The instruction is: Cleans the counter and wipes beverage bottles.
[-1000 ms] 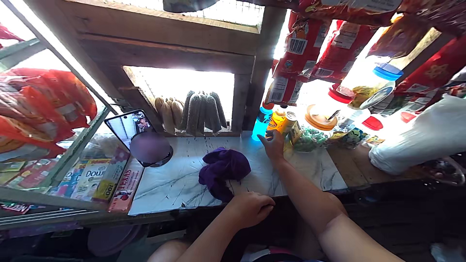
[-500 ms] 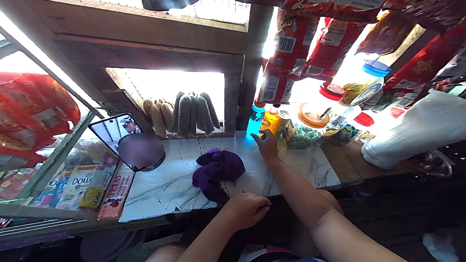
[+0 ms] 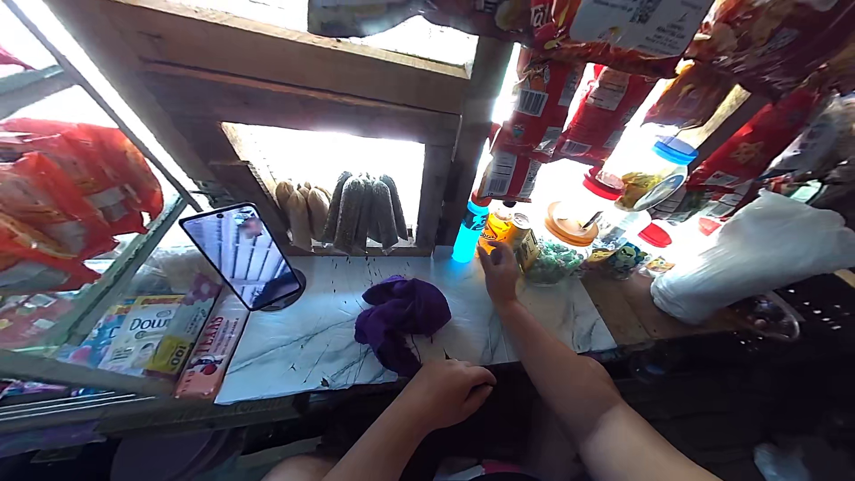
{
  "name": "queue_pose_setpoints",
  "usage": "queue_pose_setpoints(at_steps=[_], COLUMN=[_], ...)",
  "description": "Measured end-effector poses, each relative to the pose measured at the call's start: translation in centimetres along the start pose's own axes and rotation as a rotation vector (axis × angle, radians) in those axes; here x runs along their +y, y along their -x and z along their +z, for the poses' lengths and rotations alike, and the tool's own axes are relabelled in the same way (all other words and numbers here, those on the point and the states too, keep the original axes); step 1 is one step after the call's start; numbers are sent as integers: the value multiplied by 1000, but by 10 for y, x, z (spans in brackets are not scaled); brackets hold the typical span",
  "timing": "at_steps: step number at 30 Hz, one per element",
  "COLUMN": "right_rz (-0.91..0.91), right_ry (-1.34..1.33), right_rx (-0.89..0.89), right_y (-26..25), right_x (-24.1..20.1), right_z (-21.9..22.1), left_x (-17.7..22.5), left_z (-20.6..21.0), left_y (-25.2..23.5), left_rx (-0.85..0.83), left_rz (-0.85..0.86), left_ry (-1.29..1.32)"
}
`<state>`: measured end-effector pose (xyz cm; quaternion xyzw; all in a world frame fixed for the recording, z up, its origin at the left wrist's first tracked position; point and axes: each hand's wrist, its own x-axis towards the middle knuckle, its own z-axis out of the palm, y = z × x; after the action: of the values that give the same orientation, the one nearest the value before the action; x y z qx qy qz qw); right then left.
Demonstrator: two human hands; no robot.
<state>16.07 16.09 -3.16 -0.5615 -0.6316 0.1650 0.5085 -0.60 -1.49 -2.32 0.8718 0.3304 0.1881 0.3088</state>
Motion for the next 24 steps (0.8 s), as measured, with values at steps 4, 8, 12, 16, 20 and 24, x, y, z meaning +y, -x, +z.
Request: queue_pose_setpoints(at_steps=[4, 8, 12, 16, 20, 24], right_rz=[26, 104, 102, 62, 71, 92], right_ry=[-36, -44, 102, 285, 283, 257], right_rx=[75, 34, -61, -118, -134, -225], right_y=[-17, -47, -61, -57, -53, -36], right_x=[-21, -42, -32, -28, -37, -47], right_z=[-26, -36, -35, -40, -47, -49], left_x=[3, 7, 7, 8, 7, 9], left_z=[-7, -12, -9, -6, -4, -2], left_y=[3, 2, 2, 3, 2, -1], left_rx=[-29, -72, -54, -30, -20, -18], left_rz=[-27, -50, -17, 8, 37, 59], left_ry=[0, 15, 0, 29, 35, 30])
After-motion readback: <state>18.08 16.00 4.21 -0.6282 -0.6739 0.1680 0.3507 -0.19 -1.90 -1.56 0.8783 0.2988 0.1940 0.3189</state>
